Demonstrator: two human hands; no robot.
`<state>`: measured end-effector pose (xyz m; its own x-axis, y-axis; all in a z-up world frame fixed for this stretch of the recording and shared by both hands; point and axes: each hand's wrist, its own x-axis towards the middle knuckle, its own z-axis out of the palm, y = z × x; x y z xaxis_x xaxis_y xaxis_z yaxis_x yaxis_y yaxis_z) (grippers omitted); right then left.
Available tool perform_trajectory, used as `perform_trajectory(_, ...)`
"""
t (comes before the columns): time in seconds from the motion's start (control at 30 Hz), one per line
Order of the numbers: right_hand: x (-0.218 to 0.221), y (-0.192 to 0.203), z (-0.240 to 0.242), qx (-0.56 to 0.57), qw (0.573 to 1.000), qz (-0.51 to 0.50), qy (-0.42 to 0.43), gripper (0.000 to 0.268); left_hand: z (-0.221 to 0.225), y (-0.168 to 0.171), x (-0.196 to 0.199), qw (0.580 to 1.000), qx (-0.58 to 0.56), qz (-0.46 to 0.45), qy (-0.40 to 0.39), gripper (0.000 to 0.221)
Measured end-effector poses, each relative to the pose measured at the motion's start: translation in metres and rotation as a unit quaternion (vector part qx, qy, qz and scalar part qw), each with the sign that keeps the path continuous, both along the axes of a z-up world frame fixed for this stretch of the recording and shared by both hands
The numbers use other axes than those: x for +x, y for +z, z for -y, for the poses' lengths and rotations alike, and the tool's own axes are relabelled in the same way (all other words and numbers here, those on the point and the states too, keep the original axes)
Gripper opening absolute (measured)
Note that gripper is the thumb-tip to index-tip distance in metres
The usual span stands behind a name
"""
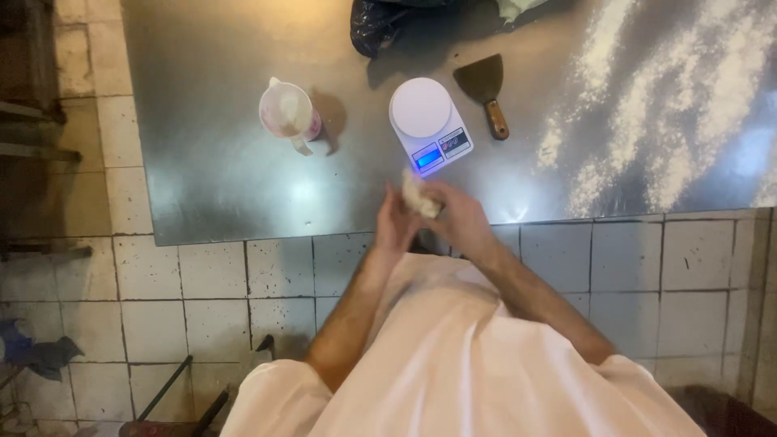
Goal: Portioning and weighing dough pieces before rolling them into balls on a floured surface
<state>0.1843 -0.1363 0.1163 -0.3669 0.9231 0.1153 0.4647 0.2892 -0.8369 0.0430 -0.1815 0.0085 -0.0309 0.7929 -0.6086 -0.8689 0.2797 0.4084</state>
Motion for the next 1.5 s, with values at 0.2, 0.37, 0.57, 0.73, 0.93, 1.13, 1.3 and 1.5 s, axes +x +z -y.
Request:
perform_trajectory(0.2, 0.071, 0.043, 0.031, 0.148, 0.974, 0.028, 0.166, 0.029, -0.019, 0.080, 0.075, 0.973, 0.083, 0.191, 0.101, 0.086)
perform_trajectory(0.37, 0.173, 0.053, 0.059, 0.057, 0.971, 0.092, 0.215, 0.034, -0.005, 0.056, 0.151, 0.962, 0.164, 0.216, 0.027, 0.092)
perform_trajectory(0.57, 0.281, 0.064, 0.075, 0.044, 0.988, 0.035, 0.147, 0.019, 0.028, 0.086, 0.252, 0.953, 0.174, 0.225, -0.108, 0.098)
perform_trajectory(0.73, 0.339, 0.133, 0.091, 0.071, 0.992, 0.103, 0.025, 0.027, 0.032, 0.121, 0.311, 0.916, 0.243, 0.192, -0.253, 0.104)
perform_trajectory(0.93, 0.391, 0.160, 0.084, -0.113, 0.985, 0.132, 0.012, 0.069, 0.025, 0.152, 0.364, 0.847, 0.388, 0.049, -0.360, 0.092)
perform_trajectory(1.13, 0.423, 0.071, 0.068, 0.067, 0.991, 0.069, -0.093, 0.018, 0.005, 0.174, 0.412, 0.938, 0.138, 0.139, -0.286, 0.095)
perform_trajectory(1.3, 0.418, 0.034, 0.054, 0.138, 0.975, 0.137, -0.108, 0.048, -0.053, 0.132, 0.451, 0.988, -0.022, 0.138, -0.066, 0.078)
perform_trajectory(1.5, 0.417, 0.070, -0.024, -0.180, 0.930, 0.072, -0.311, 0.079, -0.082, 0.193, 0.472, 0.939, 0.282, -0.039, -0.195, 0.083)
